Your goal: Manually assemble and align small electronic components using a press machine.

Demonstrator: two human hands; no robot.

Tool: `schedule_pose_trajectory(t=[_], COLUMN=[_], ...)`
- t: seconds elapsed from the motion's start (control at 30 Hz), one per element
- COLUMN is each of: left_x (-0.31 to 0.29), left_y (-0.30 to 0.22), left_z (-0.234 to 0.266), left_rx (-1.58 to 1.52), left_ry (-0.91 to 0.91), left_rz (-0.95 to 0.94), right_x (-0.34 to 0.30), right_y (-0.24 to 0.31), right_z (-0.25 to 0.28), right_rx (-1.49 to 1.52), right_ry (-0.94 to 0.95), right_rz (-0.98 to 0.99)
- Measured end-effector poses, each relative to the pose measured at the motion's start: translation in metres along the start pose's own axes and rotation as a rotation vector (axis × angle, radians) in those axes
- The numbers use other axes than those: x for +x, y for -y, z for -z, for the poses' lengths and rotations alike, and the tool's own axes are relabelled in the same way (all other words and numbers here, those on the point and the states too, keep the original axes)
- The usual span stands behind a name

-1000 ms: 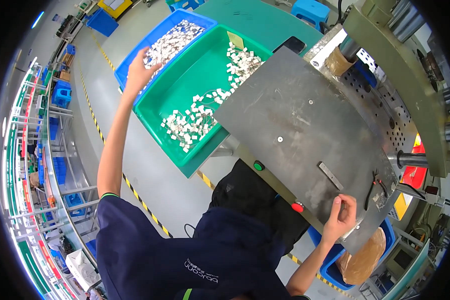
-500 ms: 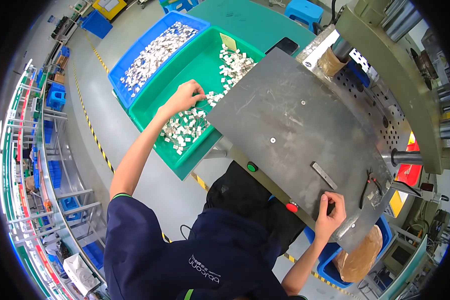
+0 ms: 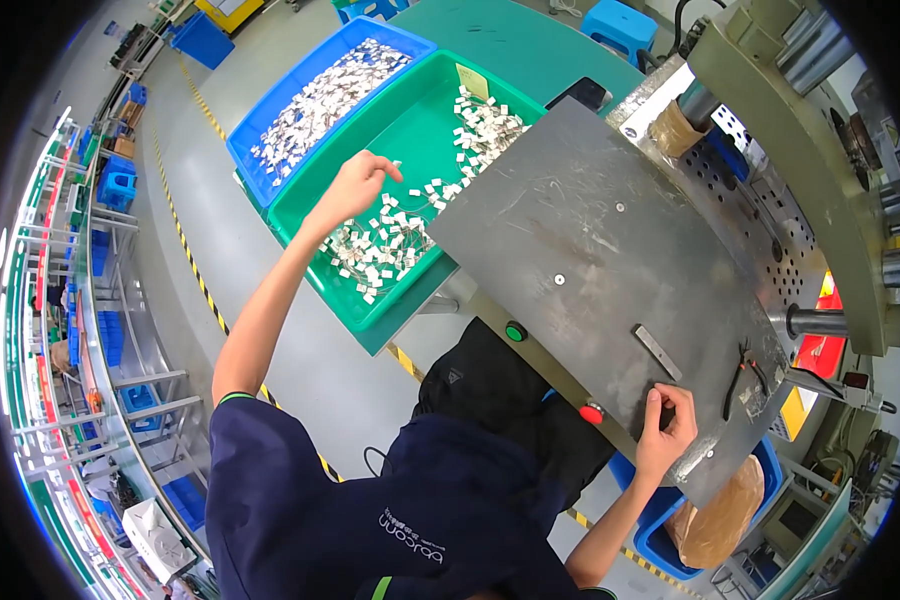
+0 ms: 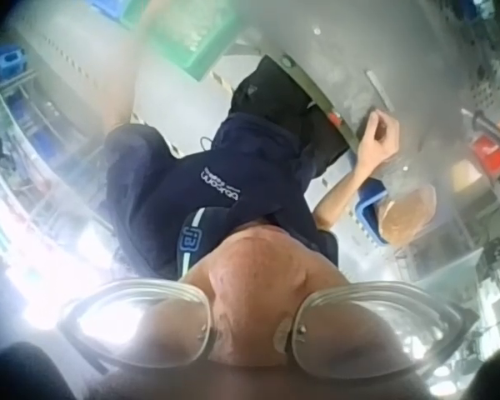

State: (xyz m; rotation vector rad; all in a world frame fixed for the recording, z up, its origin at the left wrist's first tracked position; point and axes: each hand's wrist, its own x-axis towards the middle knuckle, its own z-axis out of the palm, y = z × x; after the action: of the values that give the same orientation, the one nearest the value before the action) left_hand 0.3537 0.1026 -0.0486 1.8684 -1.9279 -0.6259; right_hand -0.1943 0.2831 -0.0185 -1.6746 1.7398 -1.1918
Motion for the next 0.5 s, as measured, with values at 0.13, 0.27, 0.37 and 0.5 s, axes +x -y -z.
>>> schedule_pose_trajectory(t=[0.13, 0.27, 0.37, 0.5], left_x=[-0.006, -0.002, -0.002, -0.008], left_y=[-0.030, -0.016, -0.016, -0.026], left_z=[-0.023, -0.023, -0.009, 0.008], left_rx=[0.070, 0.096, 0.020, -0.185], left_ry=[-0.018, 0.145, 0.094, 0.116], left_rz=[0.022, 0.019, -0.067, 0.172], right_x=[-0.001, 0.002, 0.003, 0.004], right_y=[0.001, 0.002, 0.005, 0.003], right_z=[-0.001, -0.002, -0.003, -0.002], right_rx=[-0.015, -0.037, -0.029, -0.041], right_ry=[-0.014, -0.024, -0.024, -0.026], right_rz=[-0.002, 0.021, 0.008, 0.016])
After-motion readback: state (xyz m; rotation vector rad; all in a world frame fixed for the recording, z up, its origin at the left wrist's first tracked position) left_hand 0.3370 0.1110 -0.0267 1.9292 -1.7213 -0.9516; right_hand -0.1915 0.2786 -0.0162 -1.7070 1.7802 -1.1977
